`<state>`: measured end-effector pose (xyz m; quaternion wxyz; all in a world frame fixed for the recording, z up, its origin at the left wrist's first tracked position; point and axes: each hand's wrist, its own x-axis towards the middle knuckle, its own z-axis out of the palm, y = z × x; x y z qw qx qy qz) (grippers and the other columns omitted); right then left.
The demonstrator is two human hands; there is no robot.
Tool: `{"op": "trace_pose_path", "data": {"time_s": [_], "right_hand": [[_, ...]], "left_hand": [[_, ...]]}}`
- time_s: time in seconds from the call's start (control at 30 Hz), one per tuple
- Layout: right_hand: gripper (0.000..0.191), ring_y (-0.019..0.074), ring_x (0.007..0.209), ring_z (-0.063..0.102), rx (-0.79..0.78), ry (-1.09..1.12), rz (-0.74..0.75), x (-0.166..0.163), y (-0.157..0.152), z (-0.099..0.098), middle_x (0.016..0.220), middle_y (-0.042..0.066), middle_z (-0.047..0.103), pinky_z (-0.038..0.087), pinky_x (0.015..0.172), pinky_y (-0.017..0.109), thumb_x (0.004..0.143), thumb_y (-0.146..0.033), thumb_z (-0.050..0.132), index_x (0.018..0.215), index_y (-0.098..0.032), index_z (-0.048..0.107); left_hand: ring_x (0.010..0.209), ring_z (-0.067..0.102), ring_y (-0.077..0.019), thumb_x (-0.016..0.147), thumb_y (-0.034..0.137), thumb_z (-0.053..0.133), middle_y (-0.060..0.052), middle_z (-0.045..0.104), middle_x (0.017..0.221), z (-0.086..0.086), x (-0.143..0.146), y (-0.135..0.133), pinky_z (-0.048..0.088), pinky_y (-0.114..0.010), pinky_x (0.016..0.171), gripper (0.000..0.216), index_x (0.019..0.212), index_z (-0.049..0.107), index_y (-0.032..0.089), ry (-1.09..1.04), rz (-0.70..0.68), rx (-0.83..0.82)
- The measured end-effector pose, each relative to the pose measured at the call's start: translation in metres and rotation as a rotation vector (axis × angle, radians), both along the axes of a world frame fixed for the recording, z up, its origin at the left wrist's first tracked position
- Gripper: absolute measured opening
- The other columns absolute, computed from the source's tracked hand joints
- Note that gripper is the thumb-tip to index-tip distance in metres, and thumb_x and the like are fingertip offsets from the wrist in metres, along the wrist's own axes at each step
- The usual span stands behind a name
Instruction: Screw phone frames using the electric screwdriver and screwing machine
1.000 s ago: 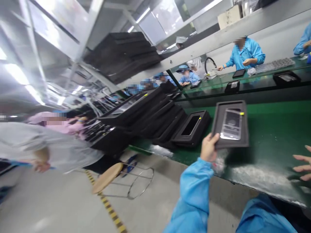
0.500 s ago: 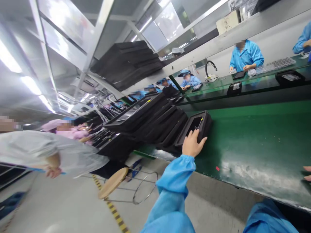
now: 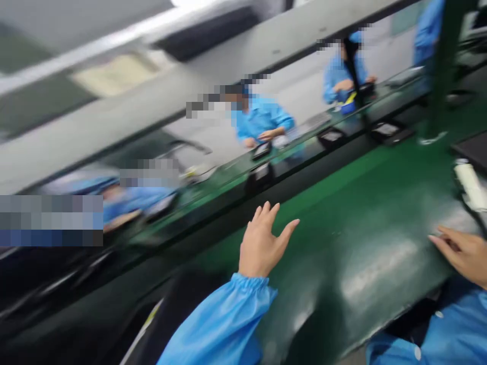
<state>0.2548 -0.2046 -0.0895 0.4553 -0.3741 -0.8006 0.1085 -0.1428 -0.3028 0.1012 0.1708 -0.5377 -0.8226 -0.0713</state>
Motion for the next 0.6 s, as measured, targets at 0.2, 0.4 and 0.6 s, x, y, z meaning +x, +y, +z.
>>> {"op": "trace_pose_path", "data": {"time_s": [0.2,0.4,0.6], "right_hand": [[0.018,0.0115,0.055,0.057,0.074,0.072,-0.104,-0.02,0.005,0.006,0.064,0.001,0.06,0.044,0.055,0.025,0.099,-0.023,0.052,0.094,-0.012,0.066],[0.02,0.0116,0.05,0.049,0.069,0.1,-0.178,-0.031,-0.002,0.011,0.059,-0.001,0.053,0.036,0.05,0.028,0.097,-0.015,0.045,0.085,-0.015,0.062],[0.024,0.011,0.045,0.047,0.03,0.025,-0.282,-0.048,0.008,-0.001,0.054,-0.001,0.051,0.031,0.045,0.027,0.091,-0.024,0.047,0.07,-0.019,0.056]], "left_hand": [[0.136,0.045,-0.0255,0.091,0.037,0.056,-0.013,0.053,0.143,-0.06,0.115,0.216,0.039,-0.035,0.113,0.043,0.126,0.063,0.013,-0.012,-0.371,-0.354],[0.132,0.049,-0.0218,0.085,0.012,0.052,-0.013,0.056,0.139,-0.1,0.169,0.354,0.04,-0.028,0.109,0.047,0.131,0.057,0.016,0.027,-0.509,-0.417],[0.119,0.059,-0.0334,0.087,0.016,0.047,-0.027,0.061,0.126,-0.088,0.164,0.414,0.051,-0.038,0.094,0.043,0.126,0.055,0.0,0.089,-0.496,-0.516]]}}
